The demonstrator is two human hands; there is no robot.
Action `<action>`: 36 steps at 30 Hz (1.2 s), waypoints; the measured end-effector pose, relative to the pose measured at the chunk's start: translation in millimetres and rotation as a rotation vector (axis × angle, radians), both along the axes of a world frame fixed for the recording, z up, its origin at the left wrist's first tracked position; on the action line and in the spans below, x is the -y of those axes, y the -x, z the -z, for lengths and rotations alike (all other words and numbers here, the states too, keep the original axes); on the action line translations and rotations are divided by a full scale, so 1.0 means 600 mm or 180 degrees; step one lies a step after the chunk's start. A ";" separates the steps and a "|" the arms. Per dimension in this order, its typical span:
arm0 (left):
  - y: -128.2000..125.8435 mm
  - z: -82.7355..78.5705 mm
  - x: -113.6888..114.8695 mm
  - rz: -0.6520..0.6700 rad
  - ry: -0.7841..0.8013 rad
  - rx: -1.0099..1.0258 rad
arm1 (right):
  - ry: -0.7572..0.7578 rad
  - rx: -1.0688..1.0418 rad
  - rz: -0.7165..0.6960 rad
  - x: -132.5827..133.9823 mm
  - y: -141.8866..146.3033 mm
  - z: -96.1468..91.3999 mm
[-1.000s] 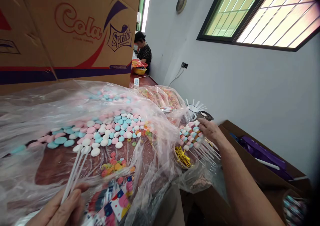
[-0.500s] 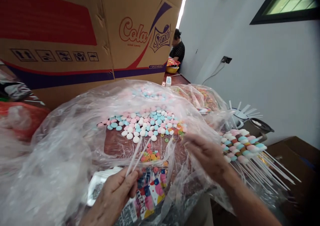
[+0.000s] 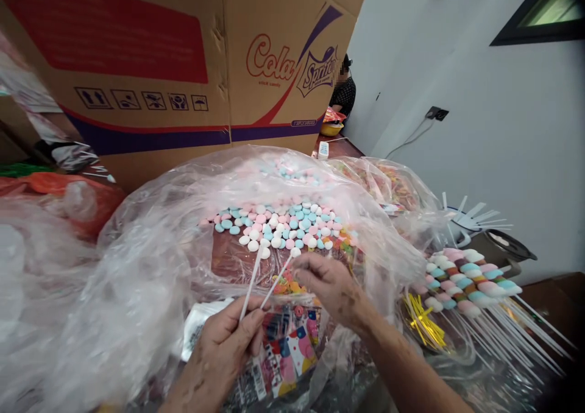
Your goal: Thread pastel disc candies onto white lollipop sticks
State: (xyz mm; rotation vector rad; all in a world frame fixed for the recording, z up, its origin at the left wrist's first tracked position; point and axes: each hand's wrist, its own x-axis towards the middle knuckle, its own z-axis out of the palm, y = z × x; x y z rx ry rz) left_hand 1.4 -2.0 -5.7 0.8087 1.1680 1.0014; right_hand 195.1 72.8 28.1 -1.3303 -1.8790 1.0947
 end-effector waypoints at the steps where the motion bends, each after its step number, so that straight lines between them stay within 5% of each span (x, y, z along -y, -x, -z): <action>1: 0.003 -0.001 0.000 -0.0107 0.0052 -0.0020 | -0.0273 0.0371 0.0167 -0.015 -0.007 0.001; 4: 0.011 -0.001 0.000 -0.0263 0.0059 -0.0038 | -0.0838 0.1592 0.0337 -0.061 -0.020 0.008; 8: 0.016 0.004 0.002 -0.0314 0.0050 -0.0034 | -0.0919 0.2579 0.0072 -0.102 -0.012 0.018; 16: 0.015 0.014 0.000 -0.0185 0.0073 0.0000 | -0.0822 0.2836 -0.0239 -0.129 0.040 0.037; 22: 0.022 0.022 0.002 -0.0175 0.0018 -0.0004 | -0.0704 0.2580 -0.0028 -0.141 0.017 0.019; 36: 0.022 0.016 0.001 -0.0029 -0.0177 -0.0200 | -0.0866 0.2598 -0.0301 -0.070 -0.011 0.036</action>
